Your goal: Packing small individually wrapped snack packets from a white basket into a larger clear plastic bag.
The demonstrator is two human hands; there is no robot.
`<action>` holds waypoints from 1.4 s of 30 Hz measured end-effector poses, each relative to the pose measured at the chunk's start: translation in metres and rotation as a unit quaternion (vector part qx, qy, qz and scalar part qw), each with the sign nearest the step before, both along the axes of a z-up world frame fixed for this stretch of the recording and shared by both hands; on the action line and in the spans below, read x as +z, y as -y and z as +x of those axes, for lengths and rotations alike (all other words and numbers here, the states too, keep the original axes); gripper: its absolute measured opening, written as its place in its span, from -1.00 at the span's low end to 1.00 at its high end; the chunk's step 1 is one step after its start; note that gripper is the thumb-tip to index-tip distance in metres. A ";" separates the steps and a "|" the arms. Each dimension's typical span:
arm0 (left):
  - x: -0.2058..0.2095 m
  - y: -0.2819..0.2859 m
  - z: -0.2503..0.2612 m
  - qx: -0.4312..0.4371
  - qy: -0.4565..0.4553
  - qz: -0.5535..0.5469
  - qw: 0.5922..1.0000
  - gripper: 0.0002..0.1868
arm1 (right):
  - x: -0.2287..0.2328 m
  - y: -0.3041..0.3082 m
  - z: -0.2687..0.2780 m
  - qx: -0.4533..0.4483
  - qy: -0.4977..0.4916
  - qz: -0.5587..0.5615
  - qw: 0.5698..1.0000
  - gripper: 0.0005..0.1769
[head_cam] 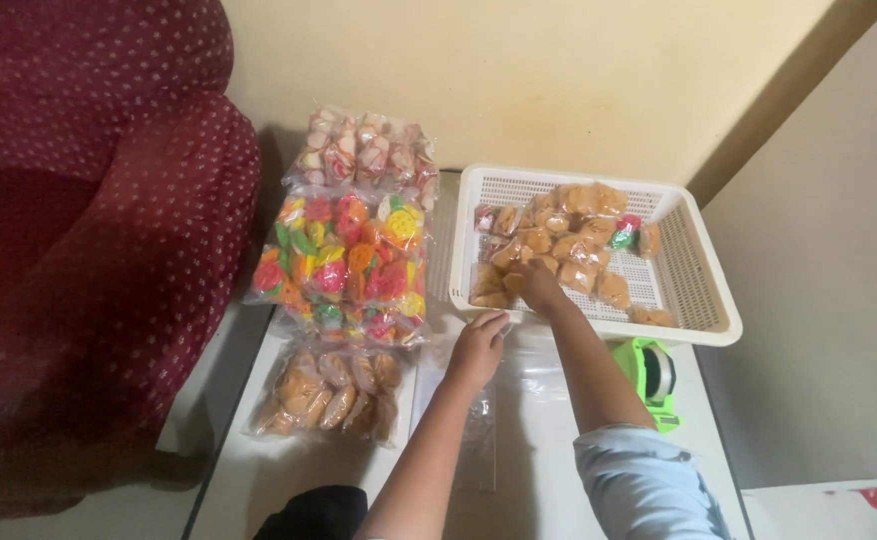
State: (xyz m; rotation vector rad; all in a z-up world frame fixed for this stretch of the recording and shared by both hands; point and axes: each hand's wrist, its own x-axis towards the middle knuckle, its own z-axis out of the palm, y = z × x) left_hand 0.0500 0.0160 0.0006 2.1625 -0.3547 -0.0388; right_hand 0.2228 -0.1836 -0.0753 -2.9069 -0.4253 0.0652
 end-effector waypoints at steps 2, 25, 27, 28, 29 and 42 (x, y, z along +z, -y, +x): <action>-0.003 0.002 0.003 0.003 0.001 0.006 1.000 -0.55 | 0.028 -0.011 -0.026 -0.173 -0.153 0.411 0.882 -0.58; -0.030 0.003 0.004 -0.012 0.060 0.043 0.997 -0.52 | 0.144 0.014 -0.103 -0.186 -0.098 0.557 0.803 -0.72; -0.038 0.004 0.007 -0.010 0.078 0.035 0.996 -0.52 | 0.191 0.005 -0.143 -0.135 -0.222 0.548 0.795 -0.68; -0.042 0.003 0.009 -0.010 0.079 0.034 0.996 -0.52 | 0.199 0.002 -0.155 -0.135 -0.221 0.547 0.796 -0.68; -0.046 0.003 0.011 -0.009 0.070 0.017 0.997 -0.49 | 0.207 -0.001 -0.168 -0.138 -0.257 0.480 0.828 -0.65; -0.005 0.001 -0.021 -0.077 0.035 -0.057 0.995 -0.28 | 0.114 -0.072 -0.210 -0.113 -0.179 -0.014 0.977 -0.70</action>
